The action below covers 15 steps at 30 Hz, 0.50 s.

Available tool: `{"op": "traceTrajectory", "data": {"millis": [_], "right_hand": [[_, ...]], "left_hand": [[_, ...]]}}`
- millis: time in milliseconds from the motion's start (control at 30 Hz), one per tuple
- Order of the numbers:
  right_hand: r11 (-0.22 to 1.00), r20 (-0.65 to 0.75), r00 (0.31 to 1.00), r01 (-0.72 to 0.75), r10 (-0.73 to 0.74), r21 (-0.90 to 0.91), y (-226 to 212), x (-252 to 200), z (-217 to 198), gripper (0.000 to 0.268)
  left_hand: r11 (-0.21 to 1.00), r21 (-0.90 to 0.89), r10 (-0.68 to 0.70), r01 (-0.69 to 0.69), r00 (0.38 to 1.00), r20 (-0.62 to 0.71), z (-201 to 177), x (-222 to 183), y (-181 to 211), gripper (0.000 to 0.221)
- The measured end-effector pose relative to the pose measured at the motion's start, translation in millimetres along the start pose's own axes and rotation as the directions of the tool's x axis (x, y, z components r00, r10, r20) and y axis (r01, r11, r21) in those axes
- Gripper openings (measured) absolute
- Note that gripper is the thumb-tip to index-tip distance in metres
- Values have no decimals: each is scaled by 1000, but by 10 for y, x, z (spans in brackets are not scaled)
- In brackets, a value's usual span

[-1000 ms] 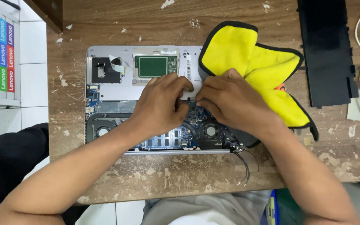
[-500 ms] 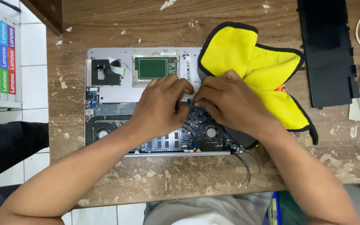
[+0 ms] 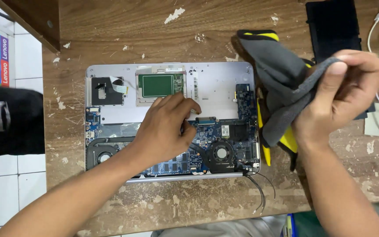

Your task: Repairing a laptop by connecting internal ribbon cables to the motherboard and using a screwdriver to secure components.

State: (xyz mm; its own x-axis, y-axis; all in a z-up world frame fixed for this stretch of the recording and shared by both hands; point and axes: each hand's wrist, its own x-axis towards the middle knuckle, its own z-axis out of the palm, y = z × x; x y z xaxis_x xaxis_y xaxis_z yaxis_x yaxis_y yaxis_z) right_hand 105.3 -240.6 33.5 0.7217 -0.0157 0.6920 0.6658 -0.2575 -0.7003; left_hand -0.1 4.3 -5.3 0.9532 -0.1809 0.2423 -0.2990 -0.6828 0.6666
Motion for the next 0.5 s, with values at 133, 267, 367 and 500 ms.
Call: {"op": "traceTrajectory", "data": {"millis": [133,267,367,500], "right_hand": [[900,163,917,391,-364,-191,46,-30,-118,28],[862,480,759,507,-439,-13,261,-94,-112,8],[875,759,576,484,-304,-18,35,-67,15,12],[884,827,531,457,-187,-94,93,-103,56,10]], "left_hand": [[985,-162,-56,57,998,11,-116,62,86,35],[978,-160,-137,130,990,-29,-356,369,-97,42],[995,70,80,-66,970,-228,-501,807,-480,35],[864,493,-29,103,987,-156,-465,1468,-1275,22]]}}
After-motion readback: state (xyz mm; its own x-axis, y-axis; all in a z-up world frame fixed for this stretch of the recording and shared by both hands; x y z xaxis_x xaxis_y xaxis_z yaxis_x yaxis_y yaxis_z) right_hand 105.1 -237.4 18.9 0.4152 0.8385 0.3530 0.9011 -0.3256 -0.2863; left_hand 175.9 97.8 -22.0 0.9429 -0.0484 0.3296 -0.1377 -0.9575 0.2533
